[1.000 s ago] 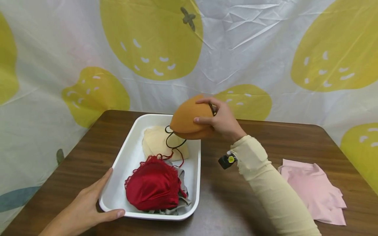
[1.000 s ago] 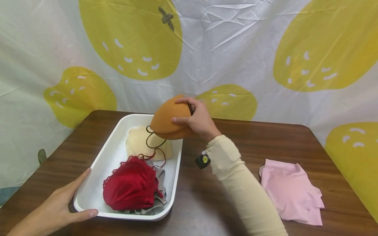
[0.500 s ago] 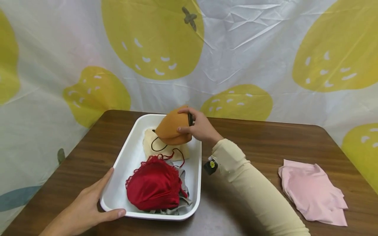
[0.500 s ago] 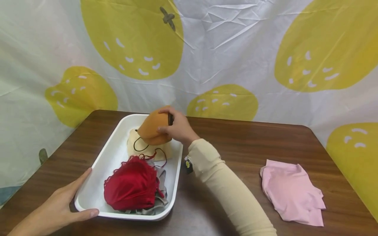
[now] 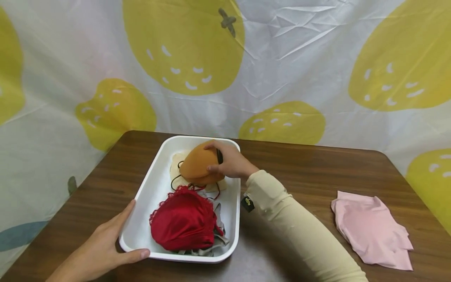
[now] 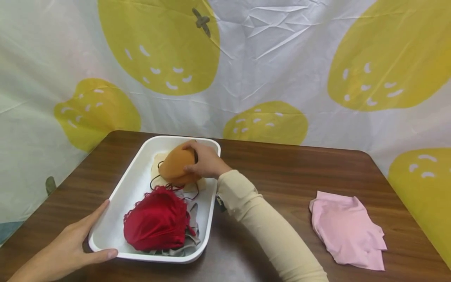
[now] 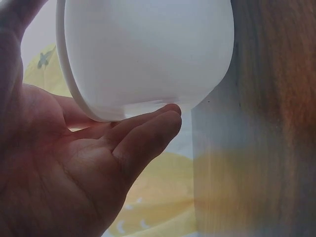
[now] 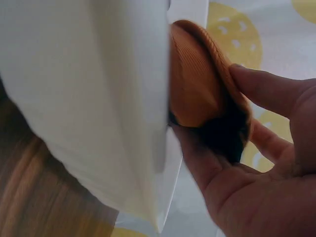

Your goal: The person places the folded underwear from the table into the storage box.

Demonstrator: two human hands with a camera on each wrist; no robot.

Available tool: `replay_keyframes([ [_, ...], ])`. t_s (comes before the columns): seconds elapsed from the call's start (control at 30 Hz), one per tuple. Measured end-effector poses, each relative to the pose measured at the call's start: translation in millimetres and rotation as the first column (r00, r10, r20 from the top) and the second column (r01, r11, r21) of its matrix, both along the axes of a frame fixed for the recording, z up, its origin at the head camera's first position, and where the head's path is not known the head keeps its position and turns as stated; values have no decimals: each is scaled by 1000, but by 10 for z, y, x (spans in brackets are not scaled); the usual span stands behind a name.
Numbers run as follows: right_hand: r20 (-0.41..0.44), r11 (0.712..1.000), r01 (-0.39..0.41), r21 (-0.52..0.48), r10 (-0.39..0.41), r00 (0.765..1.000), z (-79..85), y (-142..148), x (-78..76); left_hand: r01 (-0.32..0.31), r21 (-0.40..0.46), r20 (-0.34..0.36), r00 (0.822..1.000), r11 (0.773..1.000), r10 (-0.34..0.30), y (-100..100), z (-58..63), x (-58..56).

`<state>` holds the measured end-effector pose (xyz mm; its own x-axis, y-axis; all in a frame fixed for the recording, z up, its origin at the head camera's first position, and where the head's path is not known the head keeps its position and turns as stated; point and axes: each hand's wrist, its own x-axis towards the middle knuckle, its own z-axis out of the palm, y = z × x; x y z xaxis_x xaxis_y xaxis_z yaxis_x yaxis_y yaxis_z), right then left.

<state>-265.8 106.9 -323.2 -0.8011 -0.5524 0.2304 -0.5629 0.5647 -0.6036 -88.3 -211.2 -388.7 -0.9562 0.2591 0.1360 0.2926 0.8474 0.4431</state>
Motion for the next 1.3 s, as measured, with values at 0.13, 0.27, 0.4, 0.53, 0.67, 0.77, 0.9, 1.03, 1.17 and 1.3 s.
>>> replay_keyframes([
  [0.13,-27,995,14,102,-11,1000,-18,1,4,9,2,-16,1000,1000,-9,-12,-4,-2],
  [0.27,-67,967,26,255,-9,998,-28,-22,22,20,5,-31,999,1000,-20,-18,-4,-7],
  [0.4,-111,909,36,416,11,994,-60,-34,37,23,6,-25,999,1000,-23,-14,4,-9],
  [0.53,-115,874,40,485,18,993,-77,-32,49,22,1,-26,999,1000,-22,-12,14,-10],
  [0.67,-111,869,35,494,23,994,-54,-30,65,16,-5,-16,1000,1000,-16,-9,20,-12],
  [0.77,-96,874,27,485,23,995,-14,-12,87,14,-8,-11,1000,1000,-14,-7,17,-8],
  [0.9,-103,883,3,469,51,993,47,57,120,6,-16,-2,1000,1000,-6,-3,8,-3],
  [1.03,-146,913,-17,408,84,986,109,169,156,-1,-15,-2,1000,1000,1,-4,0,2],
  [1.17,-171,945,-29,325,88,981,174,320,221,1,-11,-22,1000,1000,-1,-10,-6,8],
  [1.3,-186,957,-31,287,87,979,220,545,314,4,-11,-16,1000,1000,-4,-5,-9,5],
])
